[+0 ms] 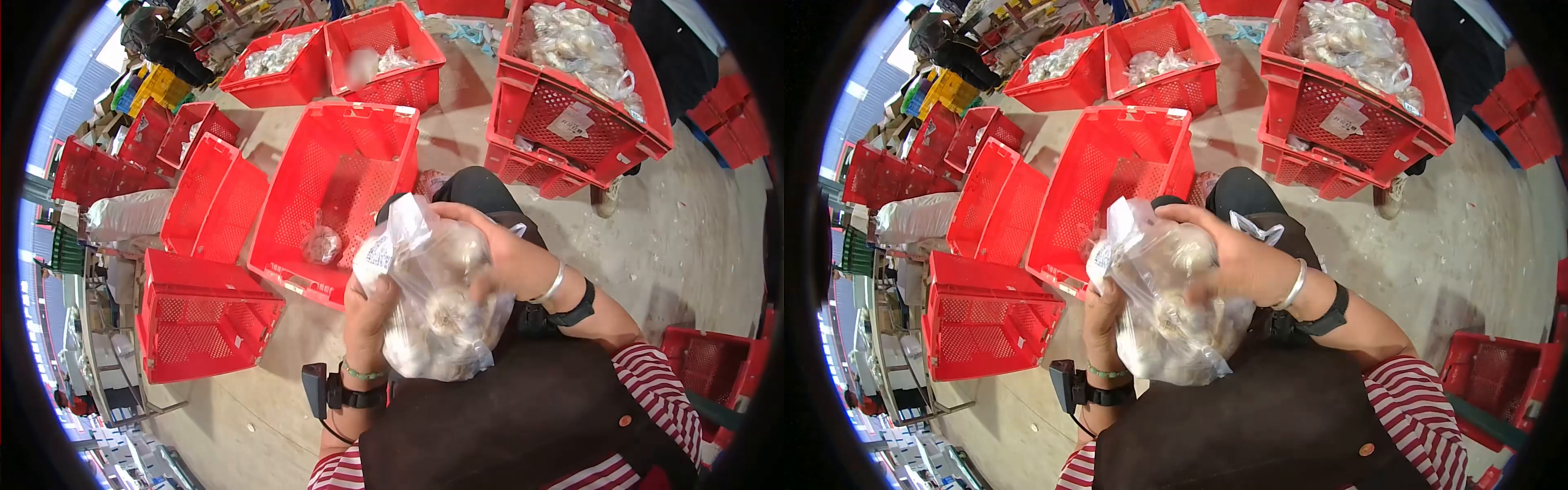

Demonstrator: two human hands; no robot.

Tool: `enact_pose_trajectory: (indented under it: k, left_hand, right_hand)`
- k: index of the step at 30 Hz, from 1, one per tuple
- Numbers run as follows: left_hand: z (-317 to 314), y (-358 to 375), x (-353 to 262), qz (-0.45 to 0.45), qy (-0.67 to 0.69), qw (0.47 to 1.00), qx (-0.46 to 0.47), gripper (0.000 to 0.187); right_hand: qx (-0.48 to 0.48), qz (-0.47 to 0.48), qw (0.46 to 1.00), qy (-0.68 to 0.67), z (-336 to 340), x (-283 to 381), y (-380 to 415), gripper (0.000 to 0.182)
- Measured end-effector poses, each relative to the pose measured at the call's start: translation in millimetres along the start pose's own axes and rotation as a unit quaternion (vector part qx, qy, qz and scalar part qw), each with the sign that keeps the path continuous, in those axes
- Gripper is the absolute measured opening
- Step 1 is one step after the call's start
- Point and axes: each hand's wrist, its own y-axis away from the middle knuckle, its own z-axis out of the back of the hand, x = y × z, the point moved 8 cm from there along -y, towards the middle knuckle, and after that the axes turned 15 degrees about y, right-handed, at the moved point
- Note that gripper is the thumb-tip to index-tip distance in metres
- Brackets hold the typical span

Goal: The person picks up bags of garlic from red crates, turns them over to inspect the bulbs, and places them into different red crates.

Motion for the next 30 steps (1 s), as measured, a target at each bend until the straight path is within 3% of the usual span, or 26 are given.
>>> enact_pose_trajectory:
  k: [1,2,4,5,6,8,10,14,16,17,19,20,22,23,24,26,28,30]
  left_hand:
    - [1.9,-4.2,1.0,0.003,0.002,1.0,-0.003,0.07]
    - [8.1,-7.9,5.7,0.022,-0.025,0.999,-0.022,0.07]
    - [4.9,-8.3,11.2,0.05,-0.052,0.997,-0.038,0.07]
    - [-14.0,-6.4,16.7,0.092,0.082,0.992,-0.024,0.073]
    - [-28.0,-5.3,22.1,0.134,0.214,0.968,-0.01,0.076]
    - [-13.3,-1.8,28.7,0.162,0.219,0.962,0.024,0.079]
    - [-21.7,-1.7,26.9,0.147,0.08,0.98,0.104,0.079]
    - [-22.8,-12.3,24.8,0.138,0.044,0.989,0.009,0.082]
    - [-22.1,-18.7,22.0,0.126,0.063,0.99,0.005,0.079]
    - [-15.6,-21.2,20.9,0.12,0.066,0.99,-0.007,0.077]
    - [-6.5,-23.8,19.5,0.103,0.044,0.994,-0.009,0.075]
    - [-7.1,-22.3,20.1,0.105,0.044,0.993,-0.009,0.075]
    - [-11.3,-15.3,27.4,0.152,0.227,0.961,-0.037,0.079]
    - [-5.8,-14.7,31.7,0.15,0.225,0.963,0.01,0.092]
    - [-4.8,-13.6,36.8,0.152,0.267,0.949,0.062,0.097]
    - [-14.8,-12.6,29.7,0.073,0.13,0.984,0.102,0.099]
    - [-14.2,-17.4,31.0,0.031,0.103,0.99,0.087,0.095]
    - [-16.0,-24.0,23.8,-0.014,0.076,0.994,0.072,0.09]
  right_hand:
    - [0.011,0.096,0.984,0.147,-3.6,12.5,1.7,0.077]
    - [0.01,0.091,0.985,0.145,-2.0,12.2,1.2,0.077]
    - [0.016,-0.05,0.998,0.025,3.8,-4.8,-2.7,0.089]
    - [0.014,-0.075,0.994,-0.073,4.7,-11.1,-4.5,0.079]
    - [0.01,-0.076,0.994,-0.073,7.4,-9.3,-7.4,0.079]
    - [0.008,-0.074,0.986,-0.151,11.2,-1.2,-12.8,0.069]
    - [-0.003,-0.06,0.988,-0.143,17.5,5.2,-15.6,0.061]
    - [-0.016,-0.104,0.976,-0.192,22.7,-2.7,-15.6,0.065]
    - [-0.007,-0.067,0.987,-0.149,27.0,-3.7,-15.0,0.083]
    - [-0.008,-0.068,0.986,-0.15,28.7,-9.4,-13.6,0.083]
    - [-0.005,0.04,0.998,0.053,30.5,0.2,-12.2,0.083]
    - [-0.007,0.039,0.998,0.052,29.8,1.9,-11.2,0.083]
    - [-0.043,-0.089,0.993,-0.067,30.8,-10.5,-10.2,0.078]
    - [-0.084,-0.08,0.991,-0.072,37.5,-11.7,-13.5,0.061]
    - [-0.088,-0.076,0.991,-0.073,40.8,-13.7,-16.4,0.061]
    - [-0.109,-0.092,0.973,-0.184,47.3,-21.7,-19.1,0.052]
    - [-0.11,-0.089,0.971,-0.193,48.1,-19.3,-17.1,0.051]
    - [-0.14,-0.078,0.944,-0.287,47.4,-14.0,-12.2,0.057]
